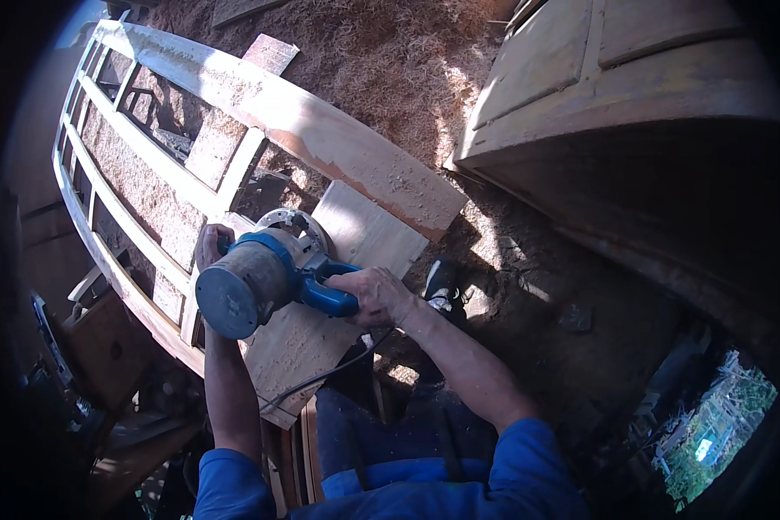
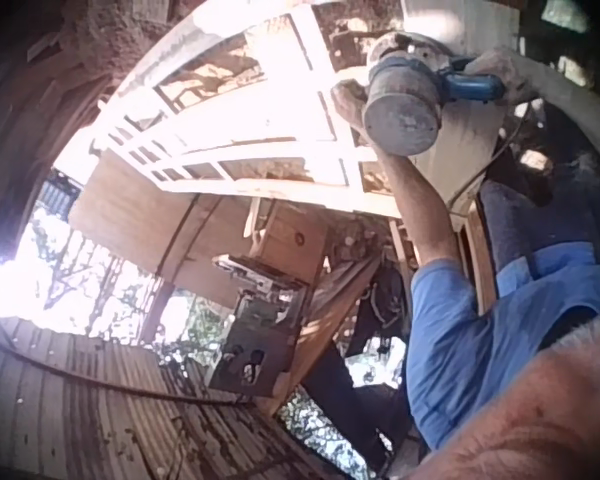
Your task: The person uses a router to shape the internal edges of a wooden door frame, moving the tool along the wooden slats while working in a sawdust-covered shop.
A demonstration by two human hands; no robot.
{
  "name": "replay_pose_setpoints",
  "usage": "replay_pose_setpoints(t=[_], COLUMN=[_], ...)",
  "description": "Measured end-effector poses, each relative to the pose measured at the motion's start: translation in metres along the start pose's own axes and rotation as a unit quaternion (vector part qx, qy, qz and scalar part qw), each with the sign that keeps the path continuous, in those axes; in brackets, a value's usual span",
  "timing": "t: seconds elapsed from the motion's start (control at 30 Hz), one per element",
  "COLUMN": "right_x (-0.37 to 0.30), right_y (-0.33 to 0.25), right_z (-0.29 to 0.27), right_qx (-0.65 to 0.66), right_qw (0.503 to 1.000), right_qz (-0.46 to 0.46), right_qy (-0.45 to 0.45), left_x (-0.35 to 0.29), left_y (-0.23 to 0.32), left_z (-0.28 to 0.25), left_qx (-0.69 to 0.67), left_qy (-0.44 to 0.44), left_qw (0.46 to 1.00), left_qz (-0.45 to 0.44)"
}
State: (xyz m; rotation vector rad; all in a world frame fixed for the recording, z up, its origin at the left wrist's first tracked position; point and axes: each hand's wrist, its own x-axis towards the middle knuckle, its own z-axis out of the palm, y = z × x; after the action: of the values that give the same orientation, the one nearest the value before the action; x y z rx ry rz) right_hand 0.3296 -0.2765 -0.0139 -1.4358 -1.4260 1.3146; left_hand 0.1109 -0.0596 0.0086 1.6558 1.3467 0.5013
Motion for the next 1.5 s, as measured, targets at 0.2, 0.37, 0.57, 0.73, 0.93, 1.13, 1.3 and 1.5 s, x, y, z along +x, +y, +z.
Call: replay_pose_setpoints(t=[0.2, 0.37, 0.57, 0.73, 0.93, 1.13, 1.3, 1.5], right_x=[-0.001, -0.004, -0.006, -0.007, -0.004, 0.002, 0.002, 0.005], right_y=[-0.005, 0.001, 0.007, 0.009, 0.011, 0.008, 0.010, 0.011], right_z=[-0.004, -0.009, -0.016, -0.023, -0.027, -0.033, -0.043, -0.053], right_qx=[0.014, 0.017, -0.011, -0.011, 0.005, 0.016, 0.015, 0.003], right_qw=[1.000, 0.999, 0.998, 0.997, 0.995, 0.994, 0.993, 0.990], right_qz=[-0.010, -0.004, 0.006, 0.018, 0.008, 0.006, 0.027, 0.030], right_qy=[0.011, 0.028, 0.054, 0.080, 0.103, 0.106, 0.111, 0.136], left_x=[0.005, 0.018, 0.036, 0.050, 0.055, 0.067, 0.082, 0.092], left_y=[-0.003, 0.006, 0.024, 0.039, 0.048, 0.043, 0.052, 0.055], left_z=[0.007, 0.020, 0.037, 0.051, 0.060, 0.058, 0.062, 0.073], left_qx=[-0.030, -0.071, -0.108, -0.109, -0.089, -0.017, 0.037, -0.017], left_qy=[0.042, 0.008, -0.008, -0.035, -0.021, -0.034, -0.084, -0.064], left_qw=[0.998, 0.997, 0.994, 0.993, 0.996, 0.995, 0.989, 0.996], left_qz=[0.026, -0.006, 0.008, 0.003, 0.021, 0.095, 0.119, 0.062])
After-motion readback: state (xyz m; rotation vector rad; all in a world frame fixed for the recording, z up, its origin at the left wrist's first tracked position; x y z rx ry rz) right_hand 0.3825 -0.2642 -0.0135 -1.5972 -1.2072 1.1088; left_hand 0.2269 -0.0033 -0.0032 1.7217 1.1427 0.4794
